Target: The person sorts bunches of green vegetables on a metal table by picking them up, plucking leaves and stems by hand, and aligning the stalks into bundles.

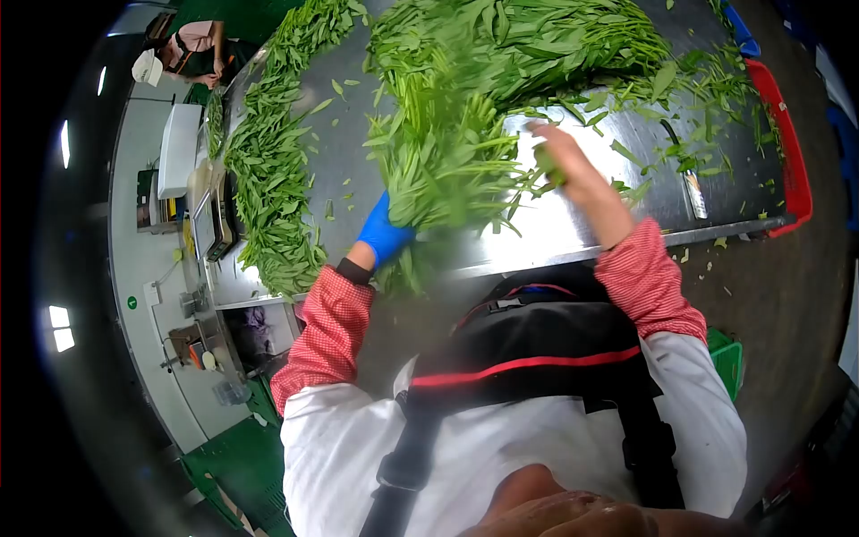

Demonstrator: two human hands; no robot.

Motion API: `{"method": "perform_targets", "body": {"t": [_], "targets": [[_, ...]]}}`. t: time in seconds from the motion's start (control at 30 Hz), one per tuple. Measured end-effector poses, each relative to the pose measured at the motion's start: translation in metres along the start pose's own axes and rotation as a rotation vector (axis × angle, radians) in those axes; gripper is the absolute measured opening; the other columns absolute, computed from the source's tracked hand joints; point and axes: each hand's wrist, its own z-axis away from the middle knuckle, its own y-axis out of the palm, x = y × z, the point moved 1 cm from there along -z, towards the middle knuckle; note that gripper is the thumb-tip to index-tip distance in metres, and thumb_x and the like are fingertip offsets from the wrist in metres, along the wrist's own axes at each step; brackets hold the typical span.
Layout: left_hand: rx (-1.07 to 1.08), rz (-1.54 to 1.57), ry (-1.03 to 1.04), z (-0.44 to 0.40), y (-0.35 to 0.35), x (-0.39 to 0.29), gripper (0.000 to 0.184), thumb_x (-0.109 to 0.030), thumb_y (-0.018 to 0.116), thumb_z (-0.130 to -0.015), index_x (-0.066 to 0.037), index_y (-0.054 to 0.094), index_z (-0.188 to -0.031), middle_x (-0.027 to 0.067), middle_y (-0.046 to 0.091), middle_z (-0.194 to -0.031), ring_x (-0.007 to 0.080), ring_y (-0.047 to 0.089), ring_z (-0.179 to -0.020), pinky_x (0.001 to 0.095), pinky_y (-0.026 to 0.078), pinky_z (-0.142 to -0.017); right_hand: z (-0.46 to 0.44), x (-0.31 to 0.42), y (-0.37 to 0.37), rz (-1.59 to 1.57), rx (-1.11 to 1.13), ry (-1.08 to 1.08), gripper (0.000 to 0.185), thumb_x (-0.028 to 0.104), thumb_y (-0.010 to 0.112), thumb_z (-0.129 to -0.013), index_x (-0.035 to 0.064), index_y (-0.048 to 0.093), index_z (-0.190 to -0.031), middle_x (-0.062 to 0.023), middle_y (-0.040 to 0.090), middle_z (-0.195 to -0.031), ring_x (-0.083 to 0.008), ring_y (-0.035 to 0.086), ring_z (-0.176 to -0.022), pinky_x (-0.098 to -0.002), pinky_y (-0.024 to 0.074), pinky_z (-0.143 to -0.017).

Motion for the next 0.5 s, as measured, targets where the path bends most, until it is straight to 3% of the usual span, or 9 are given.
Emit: {"method": "perform_targets", "body": {"t": [0.03,0.07,0.1,0.2,0.3,0.37,0.43,0.47,0.5], "targets": [[0.015,-0.041,0.044,-0.003,0.006,0.004,0.061,-0.004,0.063,-0.079,-0.003,0.035,-0.133,0.0114,0.054,-0.126,0.0197,0.053,-0.112,0.0304,0.042,-0.094,0.005,0.001,0.0,-0.001,-0.011,0.008,0.05,0.027,0.063,-0.084,-0.003,0.048,-0.121,-0.0207,0.061,-0.107,-0.0256,0.06,-0.101,-0.0399,0.0495,-0.086],[0.031,-0.082,0.092,-0.006,0.011,0.006,0.059,-0.004,0.063,-0.079,-0.003,0.037,-0.132,0.0117,0.054,-0.125,0.0195,0.054,-0.112,0.0304,0.042,-0.093,0.005,-0.004,0.015,0.881,-0.059,-0.036,0.041,0.026,0.065,-0.083,-0.0042,0.056,-0.109,-0.016,0.064,-0.093,-0.0198,0.06,-0.085,-0.0331,0.0496,-0.074],[0.002,-0.083,0.063,-0.001,-0.007,-0.003,0.059,-0.004,0.063,-0.079,-0.002,0.037,-0.132,0.0117,0.055,-0.125,0.0195,0.054,-0.112,0.0305,0.042,-0.093,-0.005,-0.005,0.034,0.957,-0.008,-0.168,0.039,0.029,0.067,-0.081,-0.0029,0.059,-0.1,-0.0115,0.063,-0.086,-0.0175,0.057,-0.077,-0.0291,0.0463,-0.068],[-0.006,0.05,0.02,-0.001,0.006,-0.009,0.057,-0.001,0.062,-0.079,-0.002,0.039,-0.131,0.0112,0.055,-0.124,0.0199,0.054,-0.111,0.0307,0.042,-0.094,0.005,0.018,-0.013,0.047,-0.333,-0.178,0.03,0.026,0.065,-0.081,0.0029,0.061,-0.1,-0.0056,0.06,-0.072,-0.0149,0.057,-0.064,-0.0291,0.0473,-0.057],[-0.033,0.064,-0.027,0.013,0.003,-0.02,0.057,0.0,0.062,-0.079,-0.002,0.039,-0.131,0.0102,0.055,-0.124,0.0194,0.054,-0.111,0.0305,0.042,-0.094,0.036,0.052,-0.068,-0.506,-0.327,-0.148,0.015,0.02,0.065,-0.083,0.01,0.058,-0.093,-0.0003,0.054,-0.065,-0.0071,0.048,-0.05,-0.0219,0.0409,-0.041],[-0.011,0.056,-0.007,0.015,-0.002,-0.015,0.056,0.0,0.061,-0.079,-0.002,0.04,-0.131,0.0096,0.055,-0.123,0.0187,0.053,-0.111,0.0304,0.042,-0.094,0.039,0.053,-0.091,-0.631,-0.505,-0.206,0.019,0.028,0.065,-0.084,0.0129,0.057,-0.09,0.0038,0.051,-0.069,-0.0045,0.043,-0.055,-0.0177,0.0323,-0.042],[0.001,0.059,0.018,0.014,-0.001,-0.012,0.056,0.001,0.061,-0.078,-0.002,0.04,-0.13,0.0091,0.056,-0.123,0.0181,0.053,-0.11,0.0303,0.042,-0.094,0.049,0.062,-0.07,-0.477,-0.442,-0.152,0.021,0.034,0.062,-0.086,0.014,0.057,-0.09,0.0044,0.048,-0.069,-0.0049,0.04,-0.054,-0.0177,0.0277,-0.041],[0.001,0.063,0.034,0.012,0.001,-0.01,0.056,0.001,0.061,-0.078,-0.002,0.04,-0.13,0.0088,0.056,-0.123,0.0178,0.053,-0.11,0.0303,0.042,-0.094,0.047,0.061,-0.053,-0.386,-0.332,0.088,0.023,0.038,0.058,-0.087,0.0151,0.057,-0.092,0.0058,0.047,-0.071,-0.0037,0.039,-0.055,-0.0166,0.0264,-0.041],[0.004,0.065,0.051,0.01,0.002,-0.01,0.057,0.002,0.061,-0.078,-0.002,0.04,-0.13,0.0085,0.056,-0.122,0.0176,0.053,-0.11,0.0303,0.042,-0.094,0.029,0.027,-0.037,-0.32,-0.163,-0.093,0.035,0.041,0.057,-0.087,0.0118,0.056,-0.105,0.004,0.05,-0.077,-0.005,0.042,-0.06,-0.0182,0.0319,-0.044]]}}
